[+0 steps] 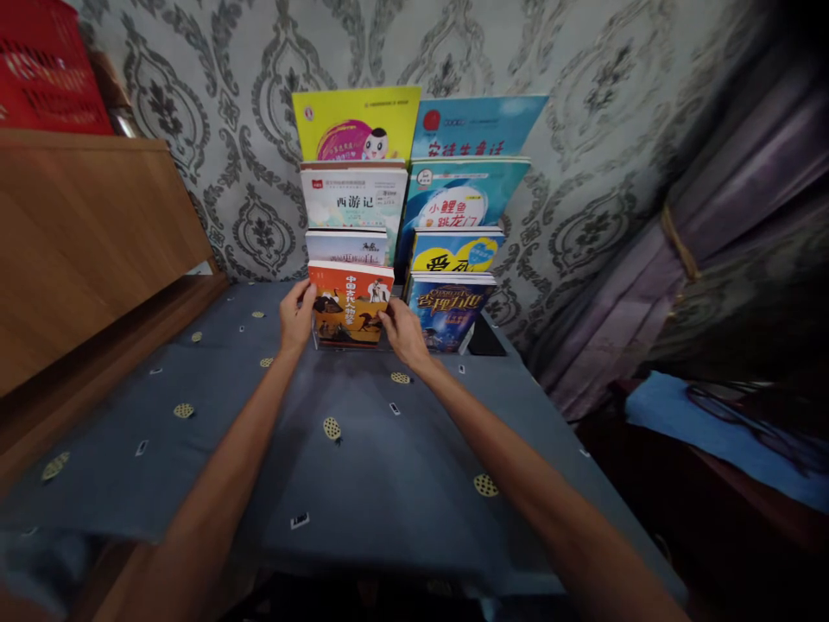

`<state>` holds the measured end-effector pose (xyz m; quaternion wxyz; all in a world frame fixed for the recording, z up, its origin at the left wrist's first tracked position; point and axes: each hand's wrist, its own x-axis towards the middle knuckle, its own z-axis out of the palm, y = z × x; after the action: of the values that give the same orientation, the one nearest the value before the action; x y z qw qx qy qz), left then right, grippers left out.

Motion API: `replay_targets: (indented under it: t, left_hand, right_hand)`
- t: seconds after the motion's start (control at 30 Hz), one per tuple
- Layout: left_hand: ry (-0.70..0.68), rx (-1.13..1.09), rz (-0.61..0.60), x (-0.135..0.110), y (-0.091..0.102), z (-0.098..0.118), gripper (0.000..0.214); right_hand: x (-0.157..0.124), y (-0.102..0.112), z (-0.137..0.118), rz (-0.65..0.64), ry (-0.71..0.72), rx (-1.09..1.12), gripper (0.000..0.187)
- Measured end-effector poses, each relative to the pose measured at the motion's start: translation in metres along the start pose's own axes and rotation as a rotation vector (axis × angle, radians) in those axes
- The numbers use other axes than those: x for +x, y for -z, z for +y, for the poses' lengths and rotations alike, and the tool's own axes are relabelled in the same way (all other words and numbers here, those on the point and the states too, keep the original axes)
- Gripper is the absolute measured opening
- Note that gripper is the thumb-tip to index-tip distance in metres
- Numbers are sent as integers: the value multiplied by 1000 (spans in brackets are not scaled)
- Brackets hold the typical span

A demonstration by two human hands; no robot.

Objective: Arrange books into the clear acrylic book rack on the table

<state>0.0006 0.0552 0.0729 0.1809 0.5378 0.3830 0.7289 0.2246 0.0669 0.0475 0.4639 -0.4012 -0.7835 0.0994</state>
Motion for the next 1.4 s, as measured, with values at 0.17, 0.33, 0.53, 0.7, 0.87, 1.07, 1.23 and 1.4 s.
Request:
replay_targets:
  t: [0.17, 0.33, 0.53, 0.7, 0.87, 1.07, 1.23, 1.4]
  left_hand:
    - [-15, 42, 28, -5, 6, -4, 15]
    - [6, 54, 29, -9, 6, -8, 17]
    - [10, 30, 85, -10, 5, -15, 21]
    - [-75, 164, 78, -16, 2, -17, 18]
    - [-75, 382, -16, -22, -1, -15, 26]
    - [-224, 574, -72, -22, -7, 2, 58]
    - [-215, 661, -100, -20, -10, 9, 56]
    - [-208, 705, -115, -16, -10, 8, 56]
  right_hand:
    - [0, -7, 3, -11, -9, -22, 21]
    - [-2, -13, 6, -17, -44, -74, 22]
    - [-2, -19, 2, -36, -109, -156, 21]
    - [-3, -18, -8, -65, -169, -222, 21]
    - [-4, -14, -17, -96, -228, -284, 19]
    - [-5, -10, -22, -121, -262, -314, 19]
    - [-6, -12, -21, -127, -260, -307, 18]
    - [-6, -14, -16, -110, -264, -287, 17]
